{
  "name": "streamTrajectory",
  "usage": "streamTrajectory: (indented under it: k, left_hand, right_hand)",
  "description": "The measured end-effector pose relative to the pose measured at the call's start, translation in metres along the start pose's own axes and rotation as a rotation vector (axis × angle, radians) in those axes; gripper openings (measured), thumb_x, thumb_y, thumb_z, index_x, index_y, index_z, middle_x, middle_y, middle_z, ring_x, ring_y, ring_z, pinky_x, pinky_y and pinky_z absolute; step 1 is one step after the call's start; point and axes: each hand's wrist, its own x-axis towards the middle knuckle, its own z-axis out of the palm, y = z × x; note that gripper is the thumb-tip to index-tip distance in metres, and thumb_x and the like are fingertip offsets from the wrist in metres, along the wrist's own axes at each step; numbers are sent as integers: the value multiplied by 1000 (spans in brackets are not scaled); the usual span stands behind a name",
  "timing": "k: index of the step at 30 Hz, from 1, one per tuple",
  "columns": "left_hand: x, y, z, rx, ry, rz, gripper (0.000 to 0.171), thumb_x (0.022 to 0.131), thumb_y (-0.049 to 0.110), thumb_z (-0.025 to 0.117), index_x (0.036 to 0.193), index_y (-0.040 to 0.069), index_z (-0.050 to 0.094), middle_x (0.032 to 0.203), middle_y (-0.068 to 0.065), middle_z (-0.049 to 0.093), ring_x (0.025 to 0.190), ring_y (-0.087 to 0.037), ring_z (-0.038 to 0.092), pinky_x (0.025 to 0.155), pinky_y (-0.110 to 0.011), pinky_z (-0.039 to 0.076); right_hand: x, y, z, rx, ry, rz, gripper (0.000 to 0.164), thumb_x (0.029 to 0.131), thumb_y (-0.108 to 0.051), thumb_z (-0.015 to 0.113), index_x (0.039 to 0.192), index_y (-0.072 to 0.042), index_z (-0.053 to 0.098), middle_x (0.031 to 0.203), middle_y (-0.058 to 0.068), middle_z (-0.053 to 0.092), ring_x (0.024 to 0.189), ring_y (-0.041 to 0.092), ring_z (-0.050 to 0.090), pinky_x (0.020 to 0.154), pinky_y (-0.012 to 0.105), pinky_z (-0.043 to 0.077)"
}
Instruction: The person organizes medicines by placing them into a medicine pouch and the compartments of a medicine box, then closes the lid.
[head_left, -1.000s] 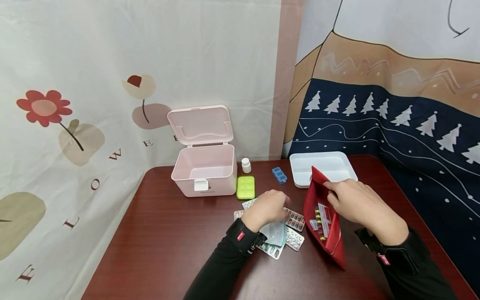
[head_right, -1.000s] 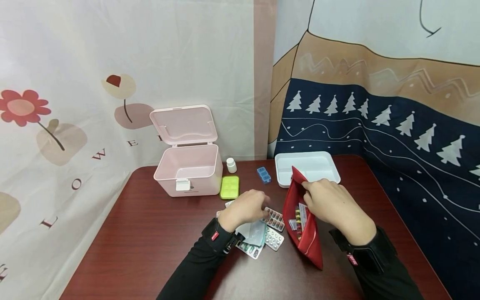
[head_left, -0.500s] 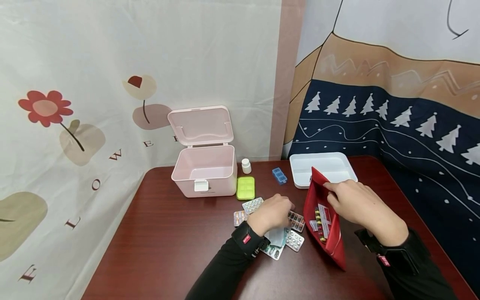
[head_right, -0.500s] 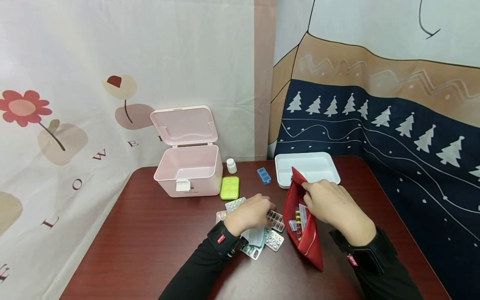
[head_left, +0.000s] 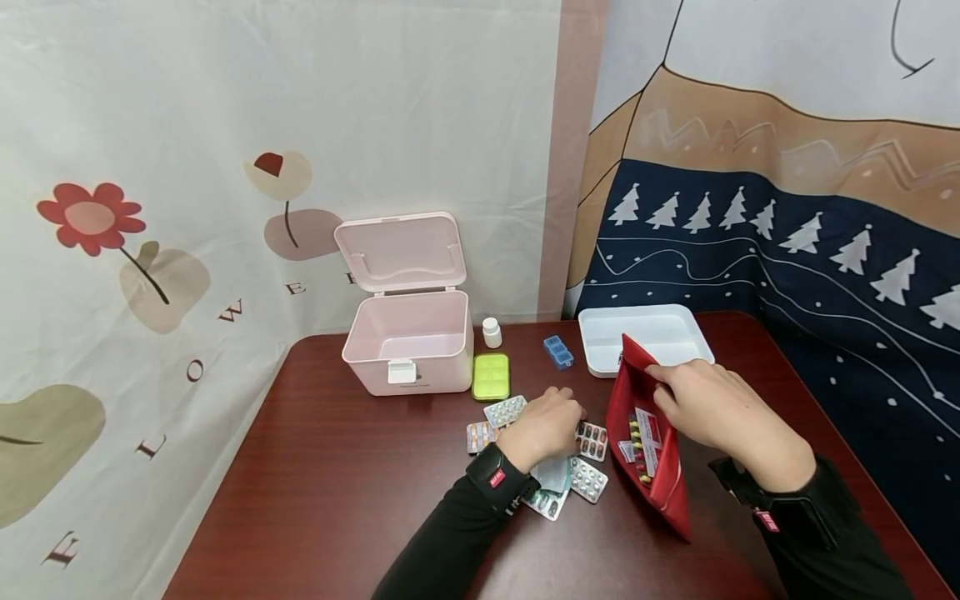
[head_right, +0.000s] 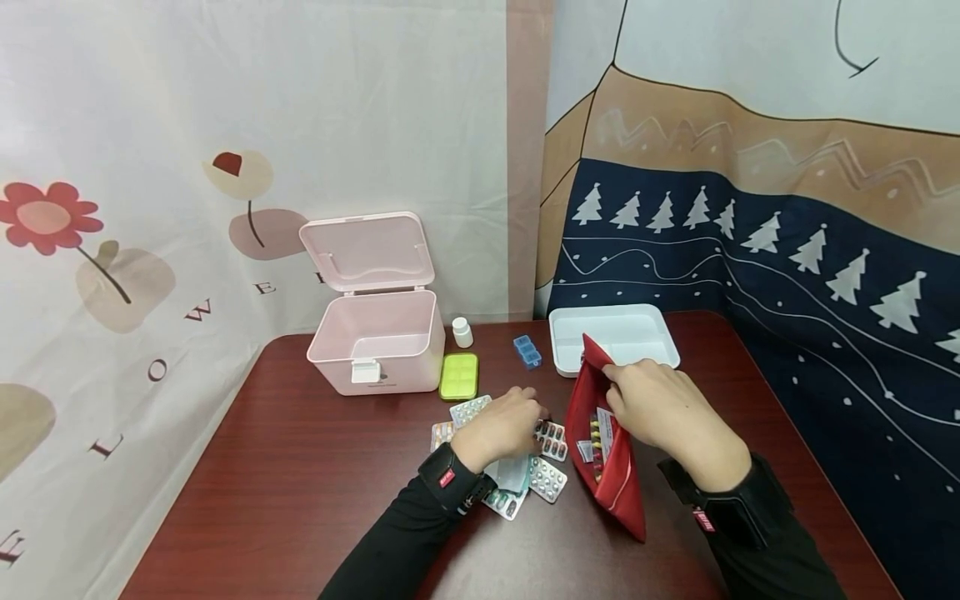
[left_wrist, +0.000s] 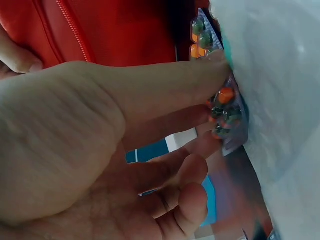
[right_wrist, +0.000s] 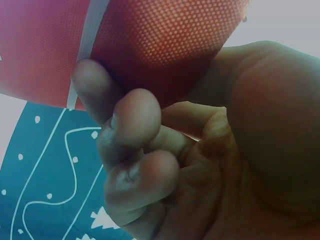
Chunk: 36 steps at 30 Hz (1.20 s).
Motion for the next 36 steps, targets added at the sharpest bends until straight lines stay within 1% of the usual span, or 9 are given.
streamTrajectory:
  k: [5,12,17,22,24,27,30,32,36]
  left_hand:
    - [1,-2,2,-10,13,-25,35,85,29,95,118,24,85,117,0,68,107,-17,59,79,-27,55]
    - [3,-5,2,0,95,-40,38,84,28,95,119,20,83,115,-1,72,106,-20,59,81,-29,56]
    - [5,-6,1,-13,164,-43,29,86,19,91,114,18,82,110,-3,73,102,-21,60,83,-29,55]
    - [4,-7,-1,-20,219,-22,18,90,14,87,107,17,81,103,-1,73,93,-19,59,78,-27,51]
    - [4,-8,-2,-49,224,-19,15,90,14,86,104,18,81,101,0,73,92,-18,58,77,-27,50]
    - [4,-12,-4,-113,235,-12,12,90,11,85,98,19,81,96,4,76,91,-16,63,76,-26,51]
    - [2,-18,-11,-197,249,-6,10,92,11,85,93,20,81,93,5,78,89,-13,67,77,-25,53]
    - [1,-22,-15,-234,265,-8,9,94,12,84,90,20,81,92,6,78,88,-12,69,77,-25,54]
    - [-3,-26,-23,-273,295,-29,9,97,17,83,89,21,82,93,5,76,91,-13,68,81,-27,54]
  right_hand:
    - [0,0,0,4,3,2,42,102,-14,66,141,2,71,106,17,77,64,15,49,53,31,41]
    - [-1,-1,1,8,7,5,41,102,-13,67,140,2,71,105,17,77,63,14,48,52,30,42]
    - [-1,-1,0,8,5,6,41,102,-13,67,140,2,71,104,16,77,62,14,48,53,31,42]
    - [-1,0,1,7,3,5,42,102,-13,67,140,2,71,104,16,77,62,14,47,52,30,42]
    - [-1,0,1,7,4,4,41,102,-13,67,140,2,71,105,16,77,62,14,47,52,30,42]
    - [0,0,1,-1,6,-1,41,102,-13,67,140,2,72,105,16,77,63,14,48,53,31,41]
    - [0,0,1,-8,7,-6,41,102,-13,66,140,2,72,104,15,77,64,15,48,54,31,40]
    - [0,0,0,-10,6,-7,41,102,-13,66,140,2,72,104,15,77,64,15,48,54,31,40]
    - [0,0,0,-4,1,-2,41,102,-13,67,140,2,72,104,15,77,64,15,48,53,31,41]
